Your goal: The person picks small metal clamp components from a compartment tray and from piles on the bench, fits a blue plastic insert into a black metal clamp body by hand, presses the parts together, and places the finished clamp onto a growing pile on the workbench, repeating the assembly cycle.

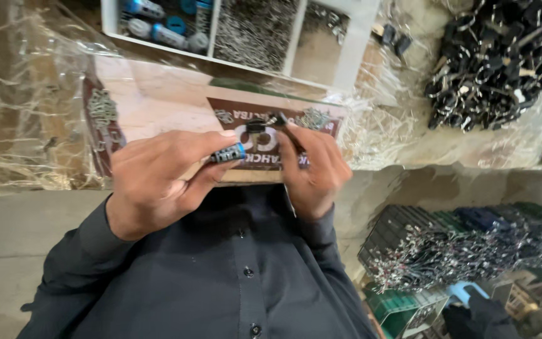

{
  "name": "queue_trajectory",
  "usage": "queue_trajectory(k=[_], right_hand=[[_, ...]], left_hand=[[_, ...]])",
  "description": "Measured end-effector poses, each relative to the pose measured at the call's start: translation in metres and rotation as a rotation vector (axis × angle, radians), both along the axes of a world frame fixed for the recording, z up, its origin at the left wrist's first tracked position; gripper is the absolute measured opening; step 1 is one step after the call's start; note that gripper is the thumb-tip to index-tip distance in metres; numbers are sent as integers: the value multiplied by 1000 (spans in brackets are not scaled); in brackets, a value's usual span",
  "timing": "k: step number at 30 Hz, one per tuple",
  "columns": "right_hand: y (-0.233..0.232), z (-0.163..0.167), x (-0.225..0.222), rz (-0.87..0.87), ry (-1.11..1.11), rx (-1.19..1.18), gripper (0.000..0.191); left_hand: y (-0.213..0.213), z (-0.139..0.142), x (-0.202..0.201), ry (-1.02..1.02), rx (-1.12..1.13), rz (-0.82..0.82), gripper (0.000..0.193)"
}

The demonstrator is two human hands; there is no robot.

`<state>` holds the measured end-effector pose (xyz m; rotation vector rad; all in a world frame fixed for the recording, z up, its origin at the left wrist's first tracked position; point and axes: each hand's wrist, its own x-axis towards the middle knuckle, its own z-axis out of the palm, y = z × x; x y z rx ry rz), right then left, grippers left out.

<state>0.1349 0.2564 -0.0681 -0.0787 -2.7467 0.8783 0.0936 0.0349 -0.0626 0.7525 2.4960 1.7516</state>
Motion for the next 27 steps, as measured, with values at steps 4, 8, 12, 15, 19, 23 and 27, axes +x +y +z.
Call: queue_trajectory(k=[4, 8, 12, 15, 19, 23, 27], right_hand=[[3, 7, 2, 21, -12, 26, 24], [10, -2, 16, 7, -35, -142, 26], [27, -19, 40, -103, -95, -461, 32], [46, -31, 56, -208, -97, -927, 37], [62, -37, 63, -177, -22, -1285, 31], [44, -28, 60, 31, 17, -461, 21], [5, -17, 46, -31, 258, -611, 16]], left_hand=[[0, -4, -5, -26, -2, 9, 44], [-1, -7, -8, -11, 29, -7, 44], [-5, -7, -9, -10, 16, -4, 43], [-6, -6, -9, -17, 15, -9, 42], [-3, -9, -10, -20, 27, -16, 40], [3, -13, -8, 11, 53, -60, 41], [4, -14, -7, 48, 64, -65, 41]])
